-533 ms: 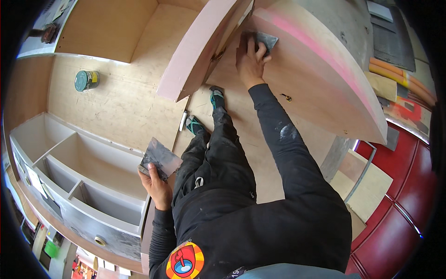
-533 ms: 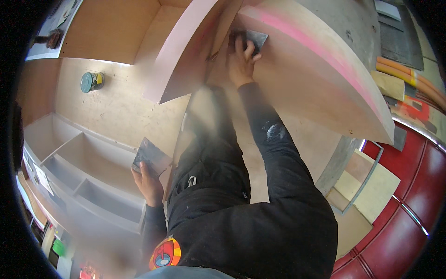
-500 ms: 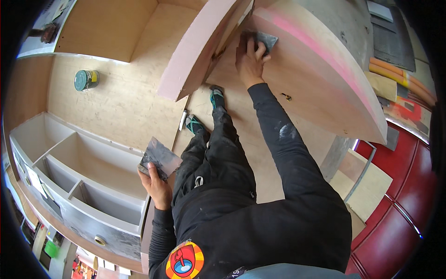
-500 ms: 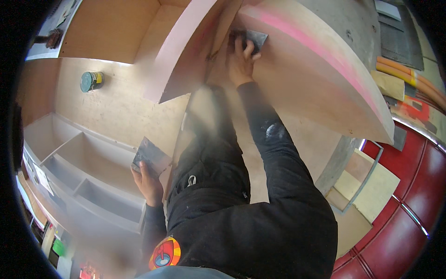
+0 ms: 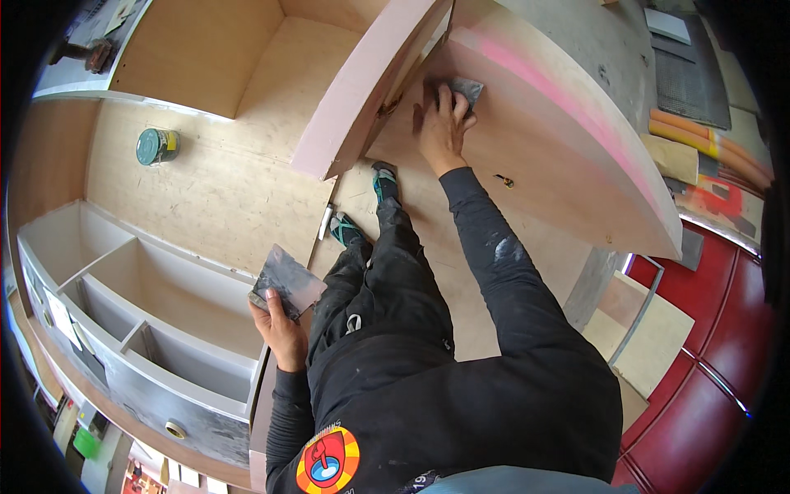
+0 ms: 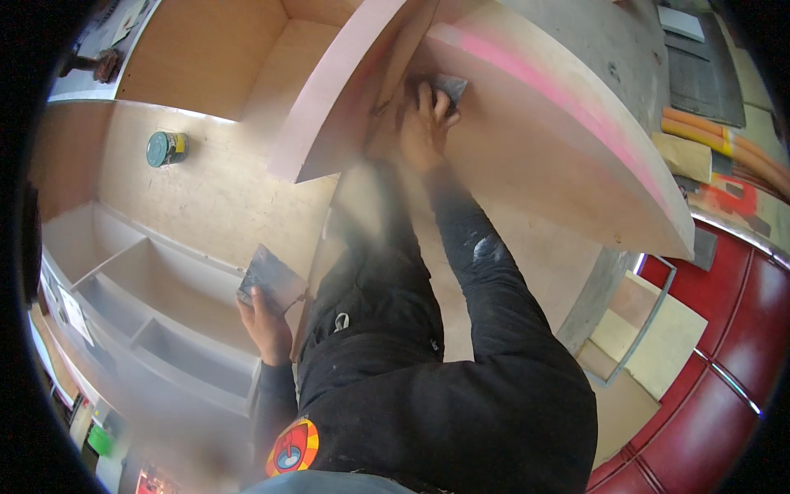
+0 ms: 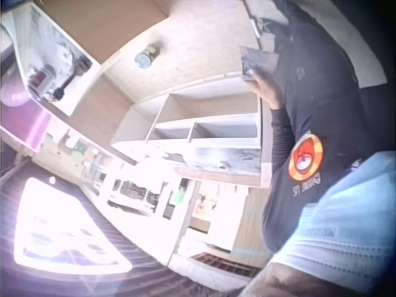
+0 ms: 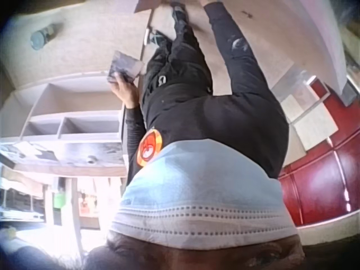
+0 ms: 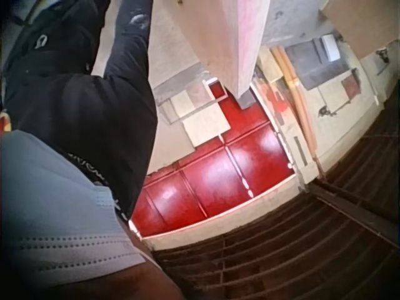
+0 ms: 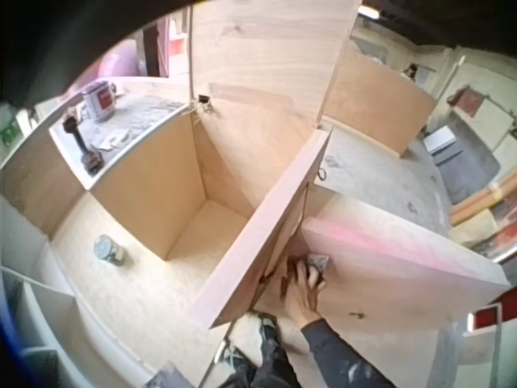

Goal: The person mixes putty between two metal scraper blades and applies it along the edges and surfaces of wooden furniture panels using the scrapers.

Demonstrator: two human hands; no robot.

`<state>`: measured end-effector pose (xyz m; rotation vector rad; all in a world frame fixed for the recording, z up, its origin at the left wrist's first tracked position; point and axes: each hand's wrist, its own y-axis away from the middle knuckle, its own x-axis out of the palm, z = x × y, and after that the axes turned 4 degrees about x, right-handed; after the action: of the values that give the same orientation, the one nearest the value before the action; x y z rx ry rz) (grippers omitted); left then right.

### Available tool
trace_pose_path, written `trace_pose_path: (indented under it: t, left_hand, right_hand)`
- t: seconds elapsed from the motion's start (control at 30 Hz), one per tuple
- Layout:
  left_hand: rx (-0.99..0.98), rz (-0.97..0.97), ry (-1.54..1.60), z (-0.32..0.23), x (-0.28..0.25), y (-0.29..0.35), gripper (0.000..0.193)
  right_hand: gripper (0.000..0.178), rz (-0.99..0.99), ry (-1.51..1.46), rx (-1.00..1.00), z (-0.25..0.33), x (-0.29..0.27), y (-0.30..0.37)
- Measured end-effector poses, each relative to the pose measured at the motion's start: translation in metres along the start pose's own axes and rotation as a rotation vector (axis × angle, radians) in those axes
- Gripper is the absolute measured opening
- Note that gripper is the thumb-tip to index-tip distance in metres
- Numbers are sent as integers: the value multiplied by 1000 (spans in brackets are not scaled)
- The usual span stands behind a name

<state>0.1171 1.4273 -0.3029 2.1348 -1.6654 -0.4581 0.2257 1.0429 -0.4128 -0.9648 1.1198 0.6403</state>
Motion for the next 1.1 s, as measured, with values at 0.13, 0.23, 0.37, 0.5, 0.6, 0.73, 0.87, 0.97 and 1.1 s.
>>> trace_pose_path:
  t: [0.13, 0.23, 0.37, 0.5, 0.6, 0.73, 0.87, 0.97, 1.1]
  left_hand:
    - [72, 46, 29, -5, 8, 5, 22]
    - [63, -14, 110, -12, 13, 9, 21]
    - [-15, 37, 215, -17, 21, 10, 18]
    - [7, 178, 70, -15, 46, 17, 21]
    - [-46, 259, 321, -18, 64, 28, 18]
    - [-43, 311, 398, -28, 77, 44, 18]
    - [14, 295, 463, -30, 77, 62, 18]
    - [48, 323, 480, -30, 77, 78, 18]
    - [150, 307, 474, -36, 93, 106, 17]
  right_hand:
    - [48, -54, -32, -10, -3, 1, 5]
    - [48, 77, -378, -2, 8, -21, 40]
    - [43, 442, -1093, 272, 44, -106, 117]
    - [42, 501, -1180, -160, 81, -195, 149]
    - [38, 482, -1194, -274, 100, -229, 150]
    - [35, 288, -952, -428, 93, -247, 150]
    - [34, 277, -846, -389, 74, -252, 161]
    - [33, 300, -884, -384, 52, -252, 172]
    - [33, 439, -627, -392, 8, -246, 195]
